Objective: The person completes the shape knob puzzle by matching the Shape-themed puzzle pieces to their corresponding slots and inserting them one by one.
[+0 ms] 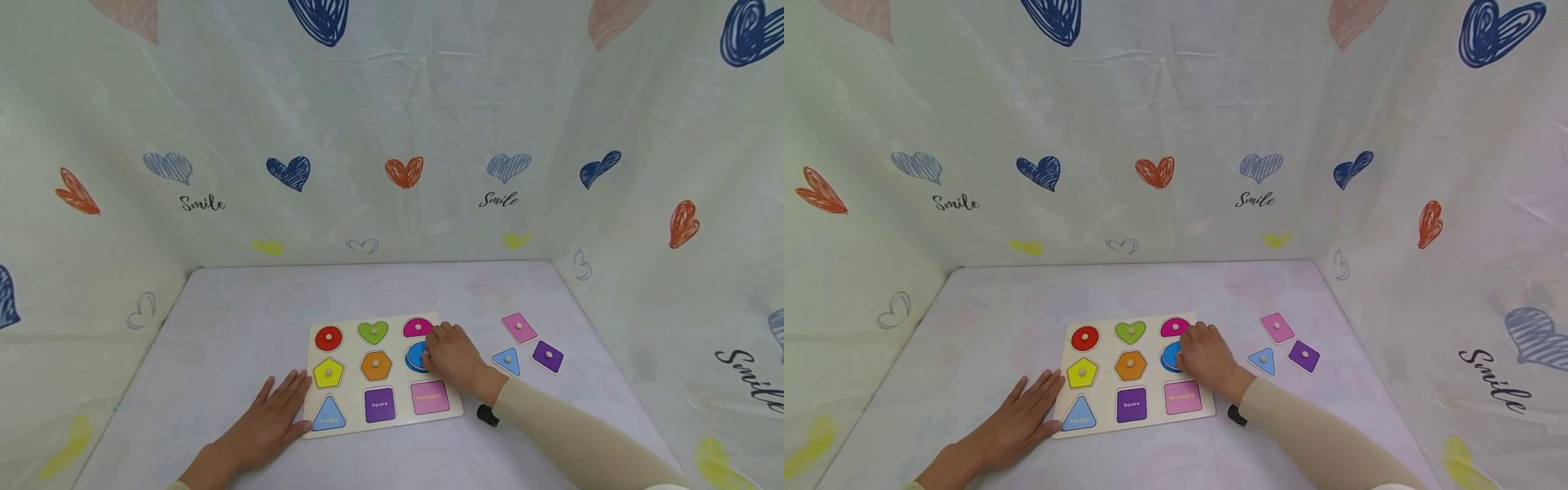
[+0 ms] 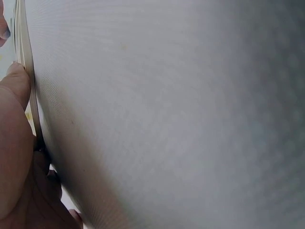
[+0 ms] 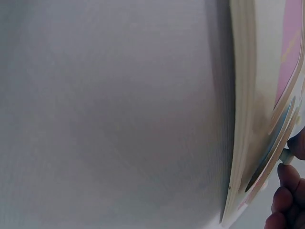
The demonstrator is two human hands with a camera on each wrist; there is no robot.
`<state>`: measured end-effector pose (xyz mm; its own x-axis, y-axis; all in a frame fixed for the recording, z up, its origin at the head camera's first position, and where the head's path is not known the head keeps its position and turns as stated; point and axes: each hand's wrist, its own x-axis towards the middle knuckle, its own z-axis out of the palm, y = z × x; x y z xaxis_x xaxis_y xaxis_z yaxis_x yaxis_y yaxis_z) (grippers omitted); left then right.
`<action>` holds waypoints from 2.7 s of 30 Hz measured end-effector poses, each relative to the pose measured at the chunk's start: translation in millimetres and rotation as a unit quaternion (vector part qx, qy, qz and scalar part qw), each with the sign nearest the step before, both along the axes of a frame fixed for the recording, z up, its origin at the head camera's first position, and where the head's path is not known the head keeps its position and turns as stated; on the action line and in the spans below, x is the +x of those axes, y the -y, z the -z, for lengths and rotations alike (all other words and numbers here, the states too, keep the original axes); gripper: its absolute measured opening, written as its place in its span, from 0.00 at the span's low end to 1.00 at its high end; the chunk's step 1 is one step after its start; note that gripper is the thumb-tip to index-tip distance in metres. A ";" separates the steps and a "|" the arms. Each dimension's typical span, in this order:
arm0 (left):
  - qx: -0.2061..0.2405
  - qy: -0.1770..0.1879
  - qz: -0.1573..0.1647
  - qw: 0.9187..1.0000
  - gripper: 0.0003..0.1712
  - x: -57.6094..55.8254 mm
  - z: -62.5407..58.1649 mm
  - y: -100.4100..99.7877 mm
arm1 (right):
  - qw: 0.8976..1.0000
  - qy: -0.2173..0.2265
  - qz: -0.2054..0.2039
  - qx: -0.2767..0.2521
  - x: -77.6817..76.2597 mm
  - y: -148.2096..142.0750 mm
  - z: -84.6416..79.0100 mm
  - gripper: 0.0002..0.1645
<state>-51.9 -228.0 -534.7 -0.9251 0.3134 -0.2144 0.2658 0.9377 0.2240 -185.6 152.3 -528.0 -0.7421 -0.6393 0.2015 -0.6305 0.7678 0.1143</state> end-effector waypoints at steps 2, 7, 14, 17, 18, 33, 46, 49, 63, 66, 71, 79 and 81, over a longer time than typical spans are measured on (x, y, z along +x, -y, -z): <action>0.001 0.002 0.000 1.000 0.52 -0.1 0.3 -0.1 | 1.000 0.001 0.000 0.005 0.7 0.9 1.8 0.16; -0.001 0.003 -0.001 1.000 0.52 0.4 0.7 -0.5 | 1.000 0.000 0.000 0.012 1.8 3.3 4.6 0.16; 0.002 0.004 -0.003 1.000 0.52 0.4 -0.3 -1.2 | 1.000 0.001 0.008 0.023 3.5 5.9 4.5 0.17; 0.001 0.005 -0.003 1.000 0.52 0.1 -0.4 -1.2 | 1.000 0.002 0.011 0.025 3.9 6.3 4.5 0.18; 0.000 0.005 -0.003 1.000 0.52 0.0 -0.4 -1.2 | 1.000 0.002 0.011 0.026 4.0 6.4 4.6 0.18; 0.014 0.005 -0.001 1.000 0.51 -0.2 -2.1 -0.9 | 1.000 -0.003 0.002 0.018 3.9 5.7 7.3 0.17; 0.014 -0.006 0.007 1.000 0.50 -0.7 -1.6 0.0 | 1.000 -0.006 -0.002 0.020 4.4 5.5 8.3 0.18; 0.013 -0.007 0.008 1.000 0.50 -0.5 -1.8 -0.1 | 1.000 -0.006 0.001 0.026 4.6 5.7 8.6 0.18; 0.016 -0.001 0.004 1.000 0.50 -1.1 0.6 0.6 | 1.000 0.016 0.015 0.013 7.8 7.0 8.5 0.18; 0.024 0.000 0.005 1.000 0.50 -1.0 1.3 1.3 | 1.000 0.024 0.015 0.003 8.4 6.3 7.3 0.18; 0.026 -0.004 0.006 1.000 0.50 -1.0 1.9 2.2 | 0.999 0.039 0.020 -0.022 7.9 2.3 1.4 0.19; 0.016 -0.007 0.005 1.000 0.50 -1.3 -0.6 2.2 | 0.996 0.041 0.031 -0.074 3.5 -10.9 -8.4 0.18; 0.011 -0.007 0.006 1.000 0.50 -1.5 -0.8 2.4 | 0.995 0.034 0.035 -0.084 2.4 -15.0 -9.0 0.17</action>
